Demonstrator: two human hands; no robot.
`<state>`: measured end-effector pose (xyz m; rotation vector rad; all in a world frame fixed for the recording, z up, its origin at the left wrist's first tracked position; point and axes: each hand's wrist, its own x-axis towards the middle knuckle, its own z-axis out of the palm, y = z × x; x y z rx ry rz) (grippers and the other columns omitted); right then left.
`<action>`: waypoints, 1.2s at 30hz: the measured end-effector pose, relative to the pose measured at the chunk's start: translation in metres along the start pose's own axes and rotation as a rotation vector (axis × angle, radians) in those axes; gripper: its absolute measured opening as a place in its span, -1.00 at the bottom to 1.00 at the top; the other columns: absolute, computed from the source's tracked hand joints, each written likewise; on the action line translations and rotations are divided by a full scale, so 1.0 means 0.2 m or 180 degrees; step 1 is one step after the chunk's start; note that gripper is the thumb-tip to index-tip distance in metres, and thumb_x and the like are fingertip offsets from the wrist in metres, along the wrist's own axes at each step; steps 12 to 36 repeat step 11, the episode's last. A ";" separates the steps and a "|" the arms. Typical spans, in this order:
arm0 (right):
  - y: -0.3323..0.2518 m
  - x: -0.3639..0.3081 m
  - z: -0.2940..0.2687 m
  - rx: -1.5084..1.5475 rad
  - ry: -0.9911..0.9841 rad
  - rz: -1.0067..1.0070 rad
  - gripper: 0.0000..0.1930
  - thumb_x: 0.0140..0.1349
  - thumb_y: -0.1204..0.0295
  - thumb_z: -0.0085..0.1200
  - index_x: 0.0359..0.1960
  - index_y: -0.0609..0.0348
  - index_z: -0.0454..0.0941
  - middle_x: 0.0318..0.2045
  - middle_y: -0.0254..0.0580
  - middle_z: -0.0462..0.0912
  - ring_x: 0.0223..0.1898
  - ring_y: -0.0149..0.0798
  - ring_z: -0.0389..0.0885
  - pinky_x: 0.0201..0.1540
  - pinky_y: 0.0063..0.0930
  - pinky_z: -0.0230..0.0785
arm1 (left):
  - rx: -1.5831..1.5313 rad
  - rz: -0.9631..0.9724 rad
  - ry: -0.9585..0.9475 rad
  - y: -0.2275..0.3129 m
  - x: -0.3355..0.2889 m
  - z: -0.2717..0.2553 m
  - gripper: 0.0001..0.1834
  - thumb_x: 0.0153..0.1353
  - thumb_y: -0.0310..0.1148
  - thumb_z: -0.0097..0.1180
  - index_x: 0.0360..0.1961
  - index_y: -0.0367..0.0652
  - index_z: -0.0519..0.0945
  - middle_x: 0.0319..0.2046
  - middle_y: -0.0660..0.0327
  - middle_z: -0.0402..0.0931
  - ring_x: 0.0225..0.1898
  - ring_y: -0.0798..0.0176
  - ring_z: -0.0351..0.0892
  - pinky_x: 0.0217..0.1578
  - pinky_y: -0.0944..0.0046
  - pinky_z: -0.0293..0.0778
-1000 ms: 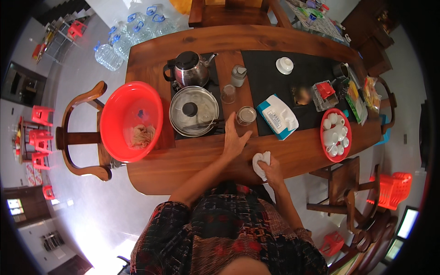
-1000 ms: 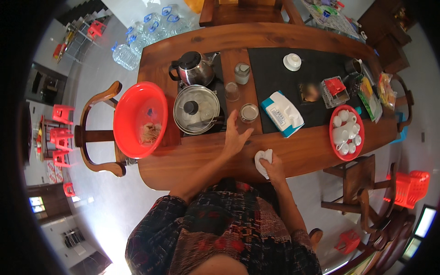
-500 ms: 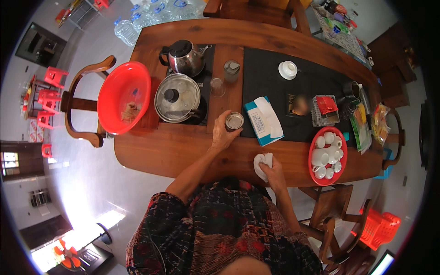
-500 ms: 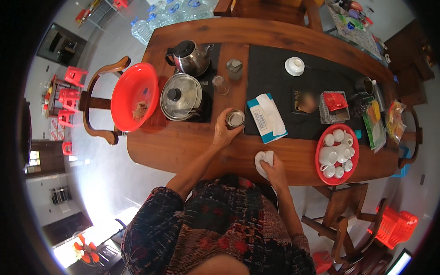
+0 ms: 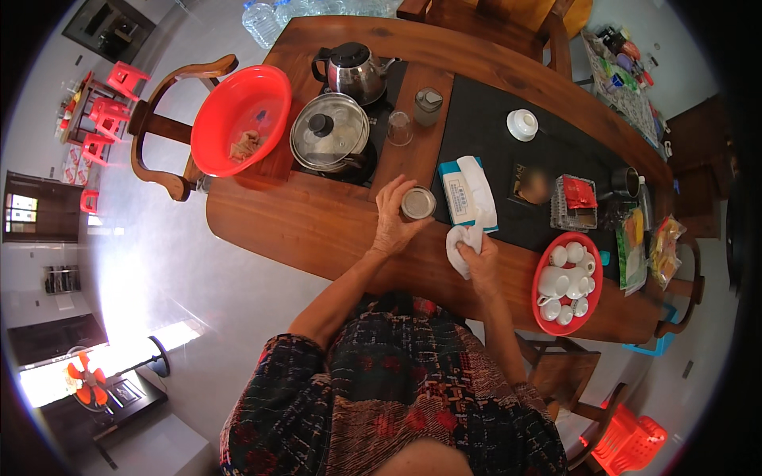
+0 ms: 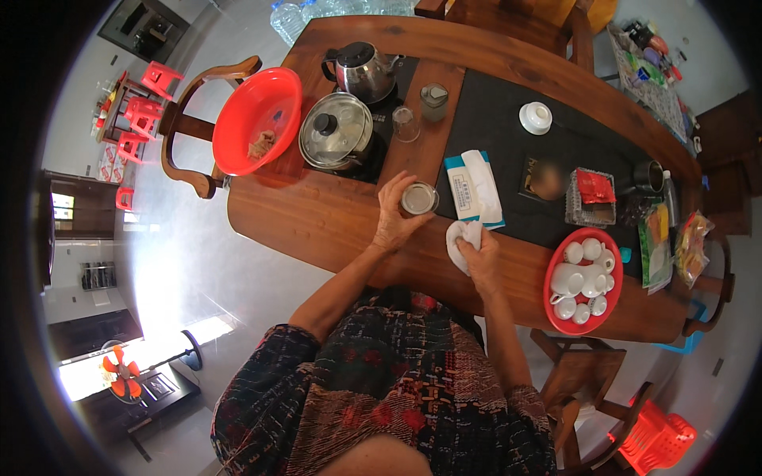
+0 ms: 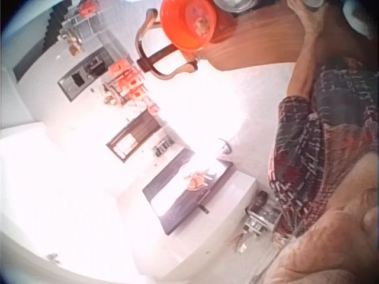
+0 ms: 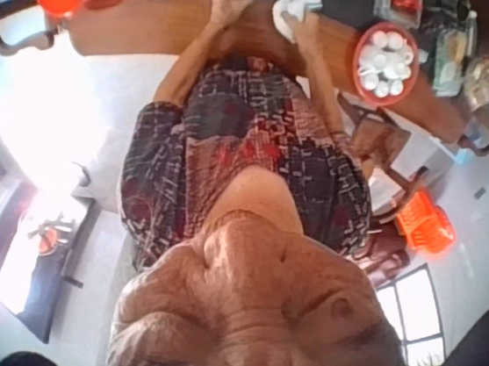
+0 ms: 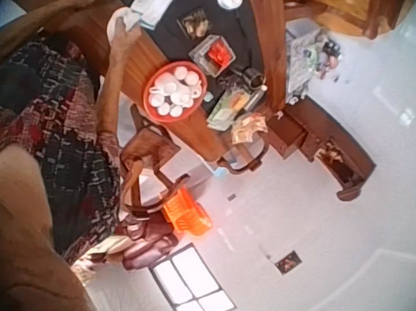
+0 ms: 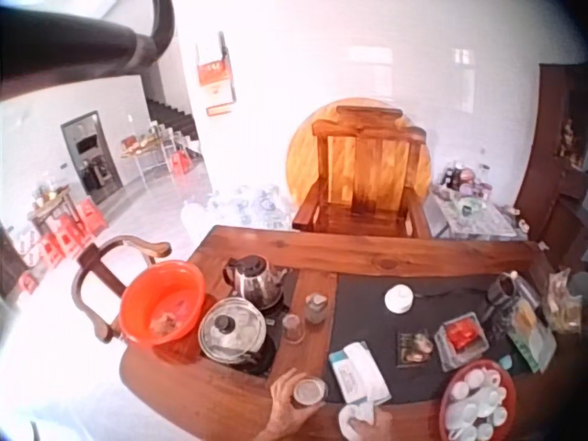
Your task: The person dries small glass cups and a metal lid using a white cloth. They pick up each item from a red basin, wipe it thoroughly, and place it into a metal tray on the table. The person also handles a pair of chopsticks during the process.
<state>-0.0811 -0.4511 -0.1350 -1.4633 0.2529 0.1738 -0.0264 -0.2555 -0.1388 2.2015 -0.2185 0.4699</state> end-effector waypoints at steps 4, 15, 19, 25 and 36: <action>-0.25 0.01 0.08 -0.0128 -0.0042 -0.0367 -0.72 0.10 0.55 0.12 -0.11 0.27 0.51 -0.23 -0.30 0.57 -0.20 -0.43 0.52 -0.16 -0.57 0.39 | -0.1292 -0.0458 -0.0238 0.05 -0.01 -0.06 -0.26 -0.17 -0.53 0.37 0.12 -0.17 0.35 0.03 0.08 0.39 0.04 0.08 0.41 0.03 0.22 0.41; -0.56 -0.01 0.34 -0.3304 -0.0062 -0.1483 -0.61 -0.06 0.48 0.23 -0.11 0.05 0.55 -0.19 0.00 0.48 -0.11 -0.01 0.54 -0.08 -0.26 0.41 | -0.1206 -0.0058 -0.0460 0.24 0.00 -0.21 -0.28 -0.13 -0.56 0.34 0.14 -0.15 0.35 0.05 0.12 0.42 0.09 0.08 0.44 0.07 0.27 0.39; -0.56 -0.01 0.34 -0.3304 -0.0062 -0.1483 -0.61 -0.06 0.48 0.23 -0.11 0.05 0.55 -0.19 0.00 0.48 -0.11 -0.01 0.54 -0.08 -0.26 0.41 | -0.1206 -0.0058 -0.0460 0.24 0.00 -0.21 -0.28 -0.13 -0.56 0.34 0.14 -0.15 0.35 0.05 0.12 0.42 0.09 0.08 0.44 0.07 0.27 0.39; -0.56 -0.01 0.34 -0.3304 -0.0062 -0.1483 -0.61 -0.06 0.48 0.23 -0.11 0.05 0.55 -0.19 0.00 0.48 -0.11 -0.01 0.54 -0.08 -0.26 0.41 | -0.1206 -0.0058 -0.0460 0.24 0.00 -0.21 -0.28 -0.13 -0.56 0.34 0.14 -0.15 0.35 0.05 0.12 0.42 0.09 0.08 0.44 0.07 0.27 0.39; -0.56 -0.01 0.34 -0.3304 -0.0062 -0.1483 -0.61 -0.06 0.48 0.23 -0.11 0.05 0.55 -0.19 0.00 0.48 -0.11 -0.01 0.54 -0.08 -0.26 0.41 | -0.1206 -0.0058 -0.0460 0.24 0.00 -0.21 -0.28 -0.13 -0.56 0.34 0.14 -0.15 0.35 0.05 0.12 0.42 0.09 0.08 0.44 0.07 0.27 0.39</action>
